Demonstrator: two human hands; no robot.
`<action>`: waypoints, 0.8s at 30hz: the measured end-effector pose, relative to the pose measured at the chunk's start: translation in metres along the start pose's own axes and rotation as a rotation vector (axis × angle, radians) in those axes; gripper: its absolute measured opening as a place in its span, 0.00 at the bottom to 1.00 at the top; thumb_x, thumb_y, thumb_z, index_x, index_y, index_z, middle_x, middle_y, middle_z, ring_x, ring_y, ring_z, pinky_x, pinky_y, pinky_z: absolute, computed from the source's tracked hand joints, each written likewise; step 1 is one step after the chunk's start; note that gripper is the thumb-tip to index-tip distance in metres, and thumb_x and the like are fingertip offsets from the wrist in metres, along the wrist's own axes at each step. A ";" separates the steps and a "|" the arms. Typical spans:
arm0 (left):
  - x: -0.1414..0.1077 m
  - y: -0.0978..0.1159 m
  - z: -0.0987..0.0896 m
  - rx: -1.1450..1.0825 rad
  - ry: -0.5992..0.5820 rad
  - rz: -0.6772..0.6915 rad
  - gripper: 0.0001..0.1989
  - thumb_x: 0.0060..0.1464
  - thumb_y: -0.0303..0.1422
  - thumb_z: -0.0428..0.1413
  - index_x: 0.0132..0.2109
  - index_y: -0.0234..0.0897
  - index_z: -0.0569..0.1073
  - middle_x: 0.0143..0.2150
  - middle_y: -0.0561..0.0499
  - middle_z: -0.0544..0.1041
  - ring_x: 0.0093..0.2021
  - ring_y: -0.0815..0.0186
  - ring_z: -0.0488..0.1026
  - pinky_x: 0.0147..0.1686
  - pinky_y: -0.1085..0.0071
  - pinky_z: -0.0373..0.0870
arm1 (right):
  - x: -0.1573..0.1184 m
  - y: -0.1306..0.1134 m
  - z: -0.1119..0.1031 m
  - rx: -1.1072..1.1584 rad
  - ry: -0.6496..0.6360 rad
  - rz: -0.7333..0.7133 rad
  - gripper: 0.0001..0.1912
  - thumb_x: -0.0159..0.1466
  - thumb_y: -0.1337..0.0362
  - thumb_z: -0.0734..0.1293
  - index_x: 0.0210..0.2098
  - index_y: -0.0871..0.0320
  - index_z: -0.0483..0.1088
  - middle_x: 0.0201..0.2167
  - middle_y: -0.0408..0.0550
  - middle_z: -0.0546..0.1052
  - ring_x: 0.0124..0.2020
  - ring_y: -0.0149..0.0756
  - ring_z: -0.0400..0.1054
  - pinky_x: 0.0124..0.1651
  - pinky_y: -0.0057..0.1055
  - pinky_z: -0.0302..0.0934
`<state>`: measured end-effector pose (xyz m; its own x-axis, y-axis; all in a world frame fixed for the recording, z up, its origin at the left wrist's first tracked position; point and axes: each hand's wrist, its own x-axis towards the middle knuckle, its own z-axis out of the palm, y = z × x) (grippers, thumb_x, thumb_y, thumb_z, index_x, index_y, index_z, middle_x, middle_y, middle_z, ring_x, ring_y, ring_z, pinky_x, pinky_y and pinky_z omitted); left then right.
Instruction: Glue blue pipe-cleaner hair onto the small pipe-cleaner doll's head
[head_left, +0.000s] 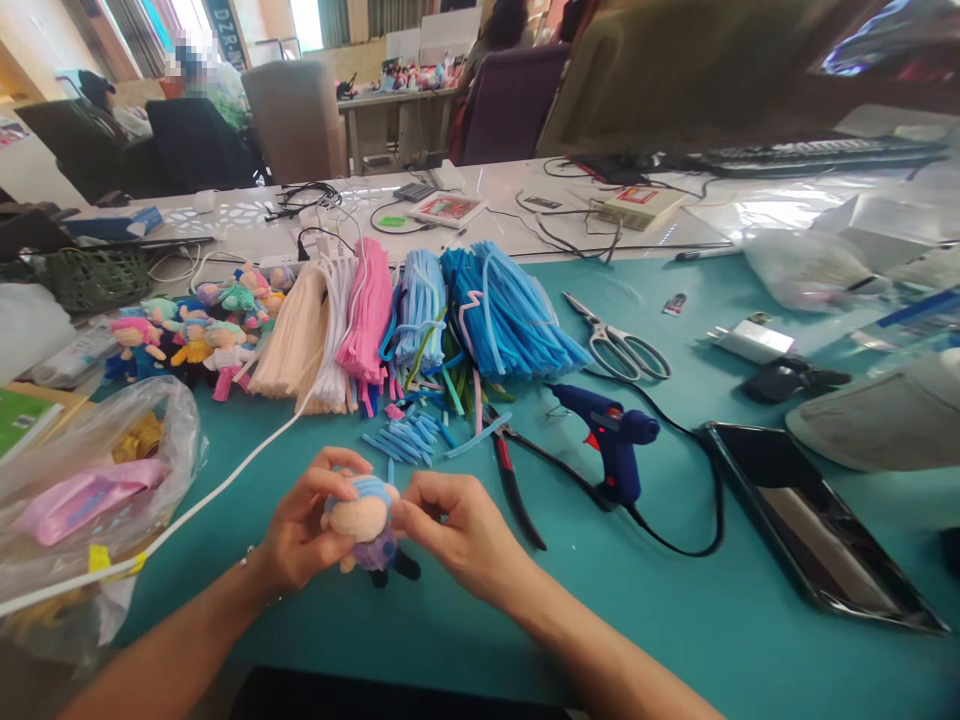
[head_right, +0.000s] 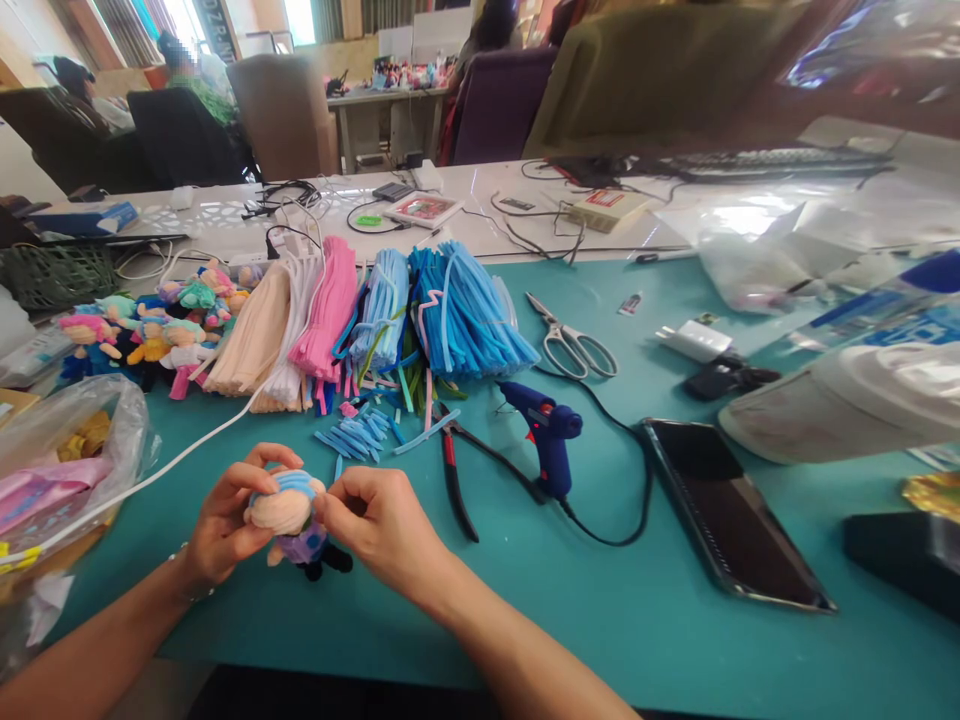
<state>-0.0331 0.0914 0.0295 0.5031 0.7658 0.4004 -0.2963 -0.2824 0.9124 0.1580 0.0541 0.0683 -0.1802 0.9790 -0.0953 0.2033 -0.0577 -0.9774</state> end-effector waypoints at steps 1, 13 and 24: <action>0.000 0.000 0.000 0.004 -0.003 0.007 0.12 0.54 0.32 0.58 0.46 0.45 0.71 0.49 0.46 0.69 0.45 0.59 0.73 0.40 0.64 0.71 | 0.000 0.000 0.000 0.020 -0.007 0.017 0.19 0.60 0.54 0.64 0.19 0.60 0.66 0.16 0.39 0.62 0.21 0.26 0.52 0.22 0.23 0.46; -0.001 0.002 0.000 0.002 -0.004 0.014 0.11 0.53 0.31 0.58 0.45 0.45 0.70 0.50 0.45 0.69 0.40 0.61 0.73 0.34 0.66 0.71 | 0.002 -0.005 -0.003 0.214 -0.079 0.166 0.25 0.51 0.44 0.72 0.19 0.60 0.67 0.15 0.36 0.60 0.19 0.23 0.48 0.22 0.24 0.41; 0.000 0.004 0.002 0.025 -0.042 0.051 0.12 0.54 0.29 0.58 0.46 0.45 0.70 0.49 0.46 0.67 0.41 0.62 0.73 0.35 0.67 0.70 | 0.004 -0.005 -0.002 0.232 -0.112 0.210 0.17 0.52 0.56 0.69 0.15 0.59 0.63 0.12 0.35 0.59 0.17 0.23 0.46 0.20 0.25 0.39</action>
<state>-0.0327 0.0896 0.0333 0.5219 0.7252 0.4492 -0.3025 -0.3351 0.8923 0.1585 0.0592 0.0729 -0.2650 0.9143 -0.3063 0.0247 -0.3111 -0.9500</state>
